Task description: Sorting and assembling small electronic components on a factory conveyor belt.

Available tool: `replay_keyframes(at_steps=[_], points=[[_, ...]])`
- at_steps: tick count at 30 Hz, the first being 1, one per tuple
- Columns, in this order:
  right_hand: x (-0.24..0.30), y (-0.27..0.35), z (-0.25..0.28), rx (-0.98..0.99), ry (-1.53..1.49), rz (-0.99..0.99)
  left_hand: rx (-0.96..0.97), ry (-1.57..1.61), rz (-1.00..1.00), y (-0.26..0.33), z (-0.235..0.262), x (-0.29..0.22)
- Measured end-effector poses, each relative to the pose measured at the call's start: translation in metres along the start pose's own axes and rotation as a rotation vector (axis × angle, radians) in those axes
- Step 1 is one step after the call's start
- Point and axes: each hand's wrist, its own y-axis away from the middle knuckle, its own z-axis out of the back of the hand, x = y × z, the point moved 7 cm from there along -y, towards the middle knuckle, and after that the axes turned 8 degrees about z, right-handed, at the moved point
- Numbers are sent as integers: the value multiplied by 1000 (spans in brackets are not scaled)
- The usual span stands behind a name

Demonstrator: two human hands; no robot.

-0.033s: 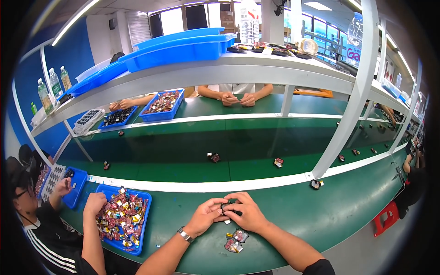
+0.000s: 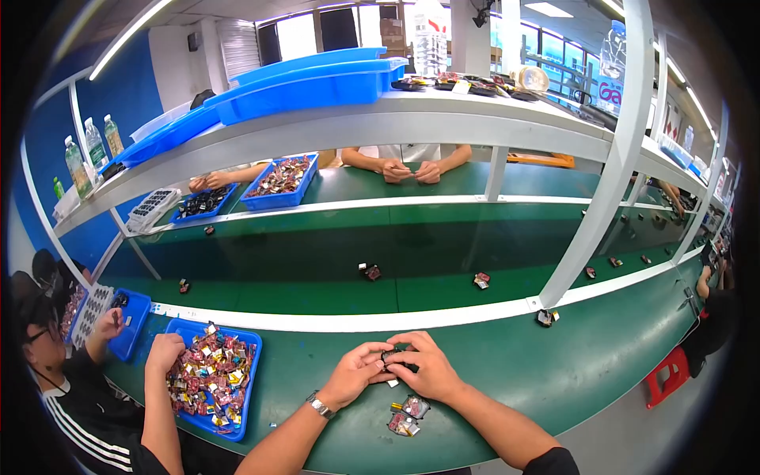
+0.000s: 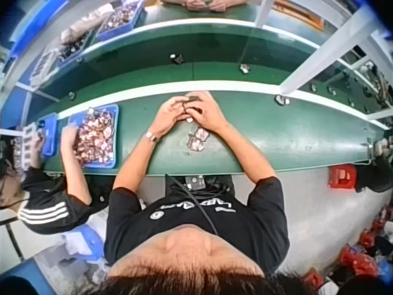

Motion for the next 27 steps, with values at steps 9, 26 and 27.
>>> replay_keyframes(at_steps=[9,26,27], points=[[-12,6,-4,-26,-76,-65,-25,5,14,0,-2,0],[-6,5,-1,-93,-57,-61,10,18,-15,-1,2,1],[-5,5,0,-97,-56,-62,22,26,-31,-1,0,0]])
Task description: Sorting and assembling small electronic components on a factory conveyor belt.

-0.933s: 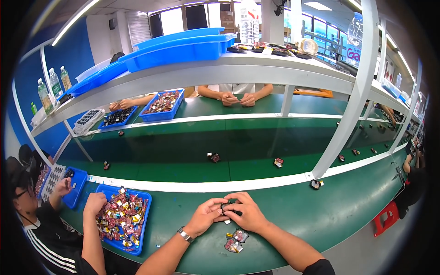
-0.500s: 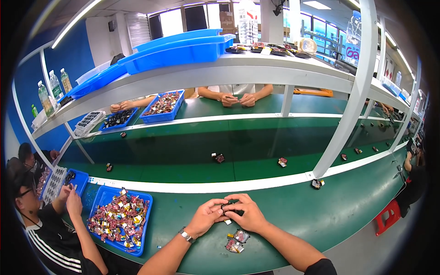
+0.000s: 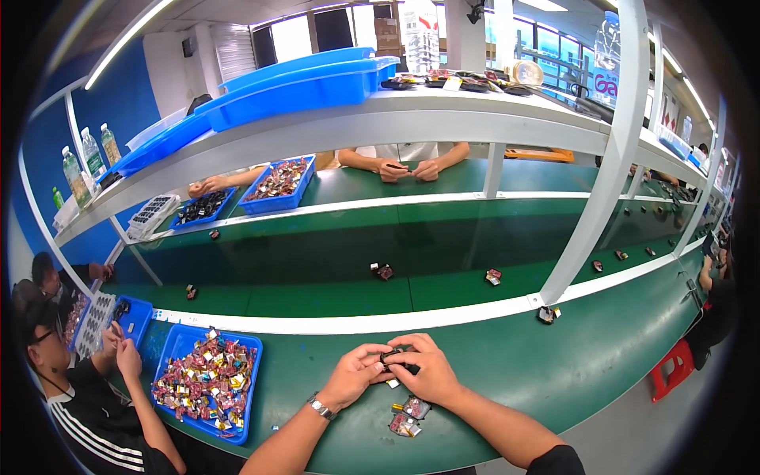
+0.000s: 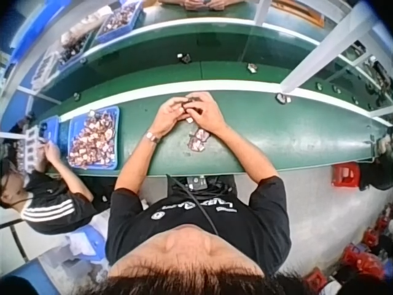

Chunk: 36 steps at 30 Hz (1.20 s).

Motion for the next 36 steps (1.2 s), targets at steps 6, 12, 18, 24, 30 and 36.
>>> replay_keyframes(at_steps=[6,12,18,24,30,36], points=[[5,1,1,-1,-35,17,54,64,-19,1,0,-1],[1,0,-2,9,-97,-36,33,51,-26,-1,2,3],[5,-1,-5,42,-85,-10,33,71,-78,0,1,-2],[6,2,-2,-14,3,1,34,82,-60,1,2,-1],[5,2,-2,-34,-8,18,32,84,-53,0,1,1],[10,-2,-3,-48,10,52,-18,37,-89,3,-3,-3]])
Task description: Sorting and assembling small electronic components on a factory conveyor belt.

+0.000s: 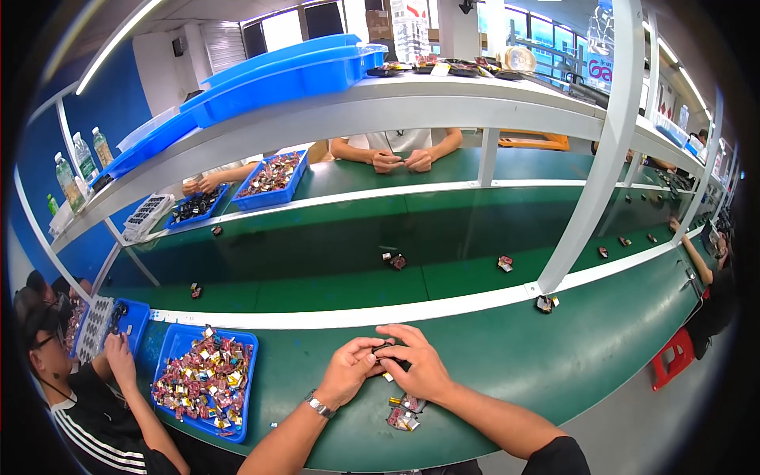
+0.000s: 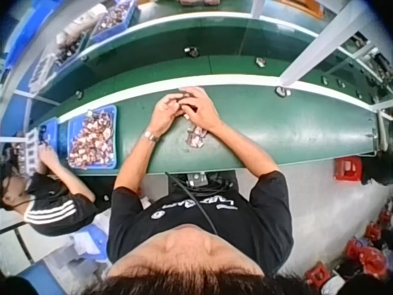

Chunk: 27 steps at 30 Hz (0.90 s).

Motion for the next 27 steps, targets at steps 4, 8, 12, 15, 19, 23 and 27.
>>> replay_keyframes(at_steps=[4,8,12,15,19,23,27], points=[[8,-3,3,12,80,75,-61,-21,20,1,2,-3],[11,-6,9,-83,140,132,-57,24,16,0,1,-1],[12,-6,11,-51,232,211,-45,4,44,-1,0,0],[18,-9,8,-50,296,288,-62,10,55,-2,1,0],[22,-8,4,-27,329,248,-83,2,62,-1,5,1],[20,-5,1,-32,443,250,-71,9,72,-2,3,2],[23,-1,-6,-20,468,293,-94,0,85,-1,5,2]])
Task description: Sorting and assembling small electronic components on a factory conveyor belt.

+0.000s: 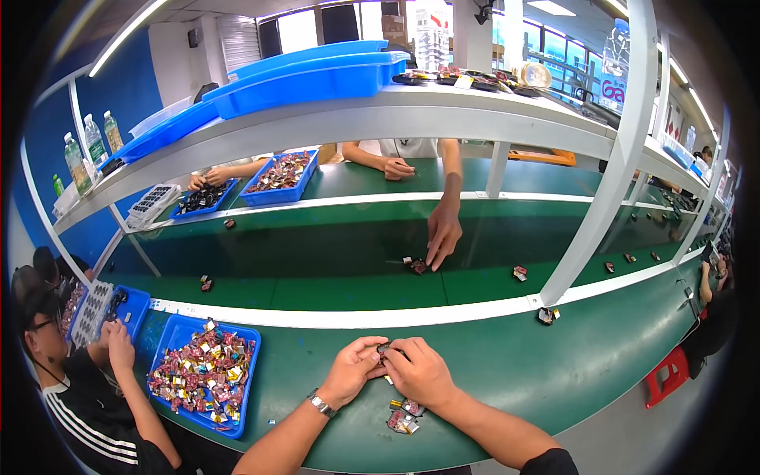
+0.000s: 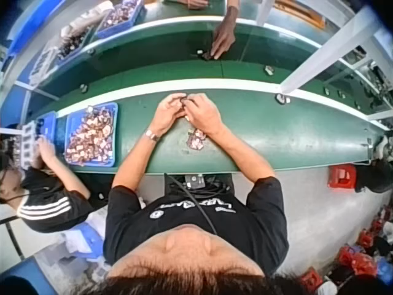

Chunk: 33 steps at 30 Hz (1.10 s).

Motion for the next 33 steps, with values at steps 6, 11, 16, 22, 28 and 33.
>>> replay_keyframes(at_steps=[6,11,16,22,28,33], points=[[1,-2,2,13,25,12,8,11,7,-1,0,2],[1,-1,2,11,19,40,19,7,4,-1,0,3],[-1,-2,3,-33,-15,15,16,-9,0,-1,1,3],[-4,0,0,-47,-46,-20,15,-12,-7,0,2,3],[-7,3,2,-76,10,-18,17,-27,-7,-5,-5,5],[0,-1,3,-80,52,-1,8,-14,-33,-1,2,3]])
